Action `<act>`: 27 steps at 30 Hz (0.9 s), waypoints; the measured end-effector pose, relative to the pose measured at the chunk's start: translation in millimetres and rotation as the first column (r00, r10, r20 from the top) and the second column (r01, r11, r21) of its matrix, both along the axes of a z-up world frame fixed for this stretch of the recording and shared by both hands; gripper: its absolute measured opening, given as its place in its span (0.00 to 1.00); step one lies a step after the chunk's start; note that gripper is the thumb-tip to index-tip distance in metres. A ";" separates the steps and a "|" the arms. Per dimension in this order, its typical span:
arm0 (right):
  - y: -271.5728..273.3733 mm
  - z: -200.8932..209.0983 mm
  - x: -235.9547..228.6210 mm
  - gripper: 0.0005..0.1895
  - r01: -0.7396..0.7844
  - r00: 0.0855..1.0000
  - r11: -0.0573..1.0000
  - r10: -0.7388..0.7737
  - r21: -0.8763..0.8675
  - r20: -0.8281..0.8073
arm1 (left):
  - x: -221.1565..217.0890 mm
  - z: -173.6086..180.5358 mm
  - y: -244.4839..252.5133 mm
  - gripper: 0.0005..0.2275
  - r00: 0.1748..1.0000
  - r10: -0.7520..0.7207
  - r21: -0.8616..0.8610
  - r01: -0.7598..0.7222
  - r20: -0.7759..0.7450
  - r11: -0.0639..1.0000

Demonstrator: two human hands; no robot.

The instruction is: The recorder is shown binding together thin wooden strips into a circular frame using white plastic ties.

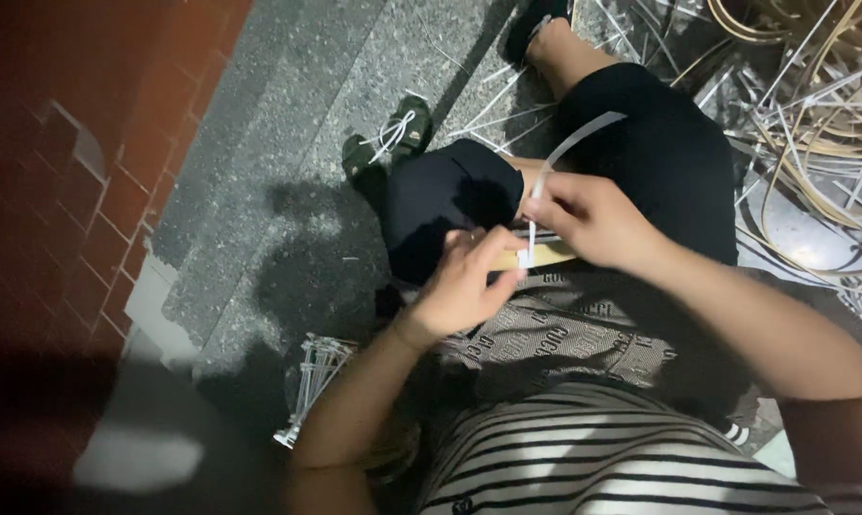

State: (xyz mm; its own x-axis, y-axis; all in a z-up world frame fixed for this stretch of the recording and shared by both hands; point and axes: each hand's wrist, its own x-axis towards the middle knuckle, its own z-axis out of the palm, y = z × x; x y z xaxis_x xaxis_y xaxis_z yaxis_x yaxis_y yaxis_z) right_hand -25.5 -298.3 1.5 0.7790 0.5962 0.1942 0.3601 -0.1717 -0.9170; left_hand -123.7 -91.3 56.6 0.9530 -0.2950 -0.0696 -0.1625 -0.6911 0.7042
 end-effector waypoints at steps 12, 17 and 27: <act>-22.0 -30.5 -6.8 0.13 0.002 0.988 0.889 -0.071 -0.458 -0.134 | 15.7 0.0 2.1 0.10 0.997 0.027 -0.167 -0.015 0.069 0.986; -29.4 -15.4 -33.7 0.13 -0.145 0.734 0.983 0.182 -0.110 0.655 | 26.6 -4.0 0.3 0.09 0.921 0.075 -0.271 -0.189 -0.381 0.944; -20.4 -4.6 -29.2 0.05 -0.068 0.966 0.998 0.062 0.017 0.251 | 14.0 5.1 -6.7 0.11 0.934 0.126 -0.128 -0.177 -0.334 0.976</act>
